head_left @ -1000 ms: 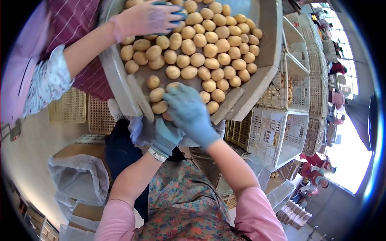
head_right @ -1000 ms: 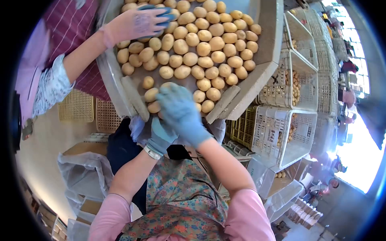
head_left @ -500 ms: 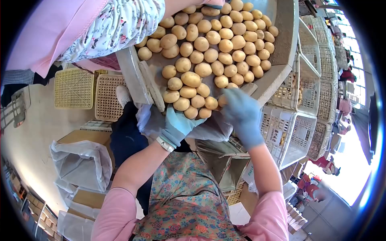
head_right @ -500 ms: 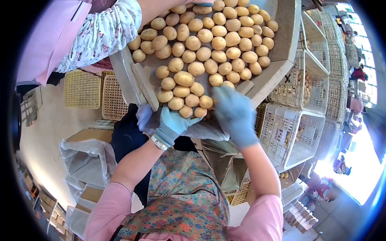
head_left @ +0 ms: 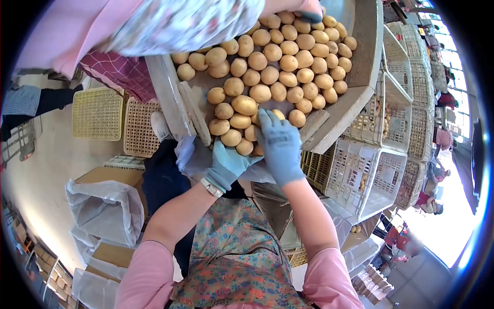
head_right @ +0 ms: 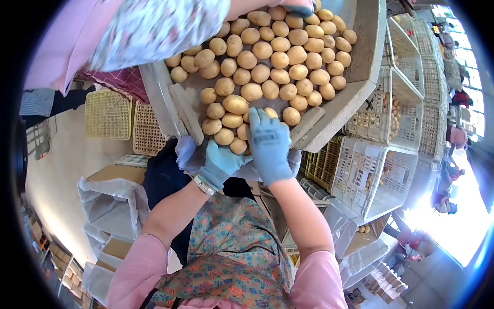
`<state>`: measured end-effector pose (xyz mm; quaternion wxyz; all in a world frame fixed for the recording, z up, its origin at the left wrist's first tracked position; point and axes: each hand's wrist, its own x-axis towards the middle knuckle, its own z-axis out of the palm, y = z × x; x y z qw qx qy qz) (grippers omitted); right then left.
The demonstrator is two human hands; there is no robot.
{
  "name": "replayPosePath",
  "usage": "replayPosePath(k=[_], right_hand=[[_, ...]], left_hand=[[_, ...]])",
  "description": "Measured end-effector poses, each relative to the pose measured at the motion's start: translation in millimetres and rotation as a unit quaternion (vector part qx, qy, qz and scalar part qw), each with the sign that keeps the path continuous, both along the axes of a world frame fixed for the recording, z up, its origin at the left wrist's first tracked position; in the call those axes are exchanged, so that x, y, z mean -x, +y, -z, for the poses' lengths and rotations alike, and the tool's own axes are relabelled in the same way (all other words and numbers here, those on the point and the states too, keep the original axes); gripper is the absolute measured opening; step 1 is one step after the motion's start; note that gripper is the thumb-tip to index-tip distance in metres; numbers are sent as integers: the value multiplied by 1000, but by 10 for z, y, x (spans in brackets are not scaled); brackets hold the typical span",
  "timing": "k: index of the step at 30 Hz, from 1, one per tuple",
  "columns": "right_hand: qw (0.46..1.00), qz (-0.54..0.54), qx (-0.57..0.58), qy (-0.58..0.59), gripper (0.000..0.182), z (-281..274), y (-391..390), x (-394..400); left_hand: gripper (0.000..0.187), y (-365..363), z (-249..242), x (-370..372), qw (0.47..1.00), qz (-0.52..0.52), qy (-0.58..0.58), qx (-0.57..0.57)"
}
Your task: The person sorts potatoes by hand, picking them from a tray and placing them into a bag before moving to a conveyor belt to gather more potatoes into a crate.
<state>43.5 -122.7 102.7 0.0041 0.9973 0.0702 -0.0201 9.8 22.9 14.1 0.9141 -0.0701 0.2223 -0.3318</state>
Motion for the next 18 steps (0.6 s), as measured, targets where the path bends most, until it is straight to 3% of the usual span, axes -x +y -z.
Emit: replayPosePath(k=[2,4,6,8,9,10,11,12,13,14,16,18], right_hand=[[1000,2,29,1,49,146,3,-98],[996,-11,44,74,47,176,-28,-217],[997,-29,9,74,46,127,-127,-256],[997,-63,-49,20,46,-20,-163,-263],[988,-130,-73,-33,40,-173,-244,-239],[992,-89,-87,-17,39,-431,-299,-196],[996,-69,47,-40,38,-643,-553,-235],[995,26,48,-79,29,-770,-923,-356],[955,78,-196,-207,33,-1067,-1060,-381],[956,78,-197,-205,33,-1091,-1181,-355],[904,57,62,-419,39,-1074,-1317,-428],[987,81,-38,-133,42,-901,-774,-190]], left_hand=[[81,1,0,21,1000,1,-4,-9],[81,8,-31,24,1000,3,-3,-12],[80,1,-61,0,999,5,-32,-13],[78,-13,-80,10,999,-9,-40,14],[76,-7,-64,-14,998,-24,-44,39],[76,-7,-47,-33,998,-26,-45,40],[75,-10,-30,-9,999,-23,-38,26],[73,-3,-14,43,999,-20,-28,11],[71,-6,12,60,999,-20,2,47],[72,-11,6,58,999,-25,-9,24],[72,23,-49,29,999,-9,-1,36],[73,-6,-8,32,999,-16,-6,28]])
